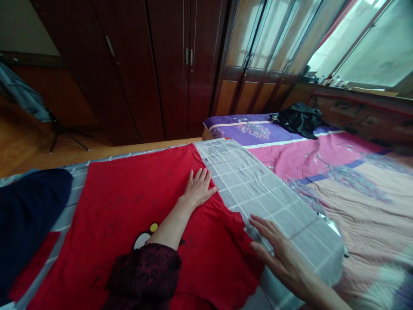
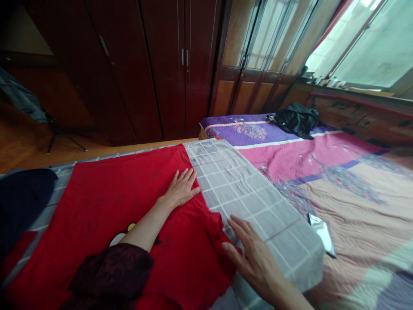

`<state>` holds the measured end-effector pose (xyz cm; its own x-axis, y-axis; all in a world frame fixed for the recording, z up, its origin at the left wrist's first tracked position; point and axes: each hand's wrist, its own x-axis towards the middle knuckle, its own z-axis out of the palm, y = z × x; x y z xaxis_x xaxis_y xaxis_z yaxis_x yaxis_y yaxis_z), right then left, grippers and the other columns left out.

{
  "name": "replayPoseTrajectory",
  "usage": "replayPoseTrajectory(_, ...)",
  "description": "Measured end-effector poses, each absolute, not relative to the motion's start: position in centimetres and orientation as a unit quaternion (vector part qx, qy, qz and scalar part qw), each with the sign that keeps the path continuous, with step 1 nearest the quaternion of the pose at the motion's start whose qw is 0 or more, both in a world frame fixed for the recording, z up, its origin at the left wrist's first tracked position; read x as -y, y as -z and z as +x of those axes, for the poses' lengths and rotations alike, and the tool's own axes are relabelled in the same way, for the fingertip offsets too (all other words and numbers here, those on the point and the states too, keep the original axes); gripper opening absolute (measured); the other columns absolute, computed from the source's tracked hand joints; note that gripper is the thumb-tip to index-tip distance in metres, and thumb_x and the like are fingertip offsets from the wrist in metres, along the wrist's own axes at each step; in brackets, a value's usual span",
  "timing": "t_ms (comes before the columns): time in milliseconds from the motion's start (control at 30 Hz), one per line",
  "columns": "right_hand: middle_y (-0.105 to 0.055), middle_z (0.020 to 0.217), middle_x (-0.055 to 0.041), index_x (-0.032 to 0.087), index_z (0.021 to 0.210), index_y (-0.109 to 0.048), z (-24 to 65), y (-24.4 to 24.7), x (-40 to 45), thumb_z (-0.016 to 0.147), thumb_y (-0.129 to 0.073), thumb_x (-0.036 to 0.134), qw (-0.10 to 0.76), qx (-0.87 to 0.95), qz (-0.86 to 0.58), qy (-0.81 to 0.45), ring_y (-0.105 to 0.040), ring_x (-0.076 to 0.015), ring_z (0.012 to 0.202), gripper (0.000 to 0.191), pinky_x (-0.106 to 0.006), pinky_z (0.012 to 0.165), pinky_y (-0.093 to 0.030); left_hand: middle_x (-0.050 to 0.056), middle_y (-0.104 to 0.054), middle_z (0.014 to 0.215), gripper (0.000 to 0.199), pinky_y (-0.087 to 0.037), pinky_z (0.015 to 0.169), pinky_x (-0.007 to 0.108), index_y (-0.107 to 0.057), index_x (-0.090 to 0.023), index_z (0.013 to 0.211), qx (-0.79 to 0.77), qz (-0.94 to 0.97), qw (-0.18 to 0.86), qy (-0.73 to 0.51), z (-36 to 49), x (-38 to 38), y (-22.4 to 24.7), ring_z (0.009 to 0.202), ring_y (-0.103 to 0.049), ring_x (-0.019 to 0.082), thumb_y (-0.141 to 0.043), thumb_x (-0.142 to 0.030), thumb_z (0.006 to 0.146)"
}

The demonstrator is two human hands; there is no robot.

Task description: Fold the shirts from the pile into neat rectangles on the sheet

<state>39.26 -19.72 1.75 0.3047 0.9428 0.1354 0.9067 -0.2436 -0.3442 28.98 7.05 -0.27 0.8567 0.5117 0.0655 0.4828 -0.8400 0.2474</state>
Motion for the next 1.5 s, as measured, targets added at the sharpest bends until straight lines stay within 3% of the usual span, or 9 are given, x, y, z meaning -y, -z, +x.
replayPoseTrajectory(133, -0.064, 0.098, -0.0098, 0.021, 0.097, -0.066, 36.8, -2.0, 19.4, 0.08, -0.058, 0.041, 0.167, 0.564, -0.807, -0.057, -0.059, -0.025, 0.094, 0.028, -0.039, 0.082, -0.048, 0.015, -0.035, 0.147, 0.059, -0.018, 0.112, 0.047, -0.033, -0.014, 0.14, -0.252, 0.961, 0.101, -0.051, 27.8, -5.0, -2.9, 0.136, -0.031, 0.027, -0.044, -0.045, 0.09)
replayPoseTrajectory(267, -0.061, 0.066, -0.0035, 0.023, 0.061, -0.055, 37.4, -2.3, 19.2, 0.081, -0.05, 0.035, 0.172, 0.501, -0.839, -0.123, -0.058, -0.0188, 0.064, 0.023, -0.031, 0.06, -0.042, 0.012, -0.054, 0.13, 0.039, -0.03, 0.107, 0.043, -0.05, -0.016, 0.124, -0.14, 0.983, 0.114, -0.033, 24.7, -1.2, -6.6, 0.122, -0.048, 0.025, -0.05, -0.035, 0.09)
replayPoseTrajectory(400, -0.062, 0.06, -0.0005, 0.023, 0.081, -0.062, 37.9, -2.2, 19.5, 0.081, -0.048, 0.044, 0.192, 0.425, -0.866, -0.18, -0.057, -0.0174, 0.054, 0.025, -0.029, 0.053, -0.036, 0.007, -0.063, 0.111, 0.025, -0.04, 0.098, 0.037, -0.058, -0.018, 0.109, -0.032, 0.987, 0.157, -0.003, 20.0, 3.7, -8.0, 0.106, -0.057, 0.022, -0.054, -0.033, 0.088)
replayPoseTrajectory(533, -0.066, 0.068, -0.002, 0.019, 0.117, -0.059, 37.7, -2.1, 19.0, 0.074, -0.057, 0.057, 0.171, 0.444, -0.863, -0.168, -0.06, -0.0203, 0.061, 0.057, -0.029, 0.055, -0.036, 0.008, -0.06, 0.115, 0.038, -0.038, 0.1, 0.036, -0.058, -0.017, 0.107, -0.005, 0.987, 0.16, 0.014, 16.4, 8.6, -6.0, 0.109, -0.054, 0.024, -0.063, -0.044, 0.081)
replayPoseTrajectory(733, -0.066, 0.073, -0.0034, 0.021, 0.111, -0.064, 37.8, -3.2, 15.5, 0.074, -0.057, 0.058, 0.177, 0.473, -0.848, -0.16, -0.06, -0.0195, 0.066, 0.053, -0.027, 0.056, -0.034, 0.009, -0.058, 0.106, 0.034, -0.041, 0.095, 0.038, -0.054, -0.014, 0.106, -0.028, 0.994, 0.098, -0.047, 16.8, 12.4, -2.7, 0.101, -0.053, 0.024, -0.058, -0.04, 0.085)
replayPoseTrajectory(933, -0.051, 0.051, 0.0023, 0.02, 0.056, -0.056, 38.3, -3.8, 13.1, 0.062, -0.063, 0.029, 0.228, 0.463, -0.829, -0.215, -0.045, -0.0117, 0.052, 0.013, -0.025, 0.049, -0.024, 0.008, -0.058, 0.087, 0.01, -0.046, 0.08, 0.037, -0.054, -0.014, 0.088, -0.064, 0.993, 0.041, -0.091, 19.8, 13.2, -2.1, 0.087, -0.055, 0.022, -0.044, -0.017, 0.089)
replayPoseTrajectory(1100, -0.051, 0.048, 0.0042, 0.017, 0.068, -0.058, 39.0, -3.9, 12.6, 0.064, -0.056, 0.024, 0.305, 0.396, -0.81, -0.307, -0.042, -0.009, 0.045, 0.008, -0.022, 0.044, -0.028, 0.008, -0.059, 0.087, 0.007, -0.048, 0.073, 0.035, -0.052, -0.015, 0.089, -0.063, 0.991, 0.108, -0.042, 20.0, 12.2, -3.2, 0.083, -0.056, 0.022, -0.049, -0.02, 0.086)
replayPoseTrajectory(1367, -0.06, 0.052, 0.0017, 0.015, 0.098, -0.059, 38.8, -4.2, 11.1, 0.064, -0.056, 0.021, 0.426, 0.27, -0.745, -0.437, -0.05, -0.0115, 0.043, 0.034, -0.022, 0.041, -0.035, 0.009, -0.06, 0.097, 0.019, -0.048, 0.082, 0.041, -0.049, -0.016, 0.103, -0.102, 0.98, 0.172, -0.023, 19.7, 12.4, -3.7, 0.093, -0.057, 0.024, -0.044, -0.016, 0.085)
replayPoseTrajectory(1500, -0.064, 0.059, -0.0014, 0.015, 0.099, -0.061, 37.9, -4.7, 10.1, 0.063, -0.059, 0.02, 0.461, 0.259, -0.705, -0.473, -0.055, -0.0118, 0.047, 0.036, -0.023, 0.043, -0.04, 0.003, -0.061, 0.086, 0.015, -0.048, 0.076, 0.032, -0.05, -0.019, 0.088, -0.214, 0.898, 0.378, -0.077, 19.2, 12.4, -3.4, 0.081, -0.059, 0.018, -0.044, -0.011, 0.078)
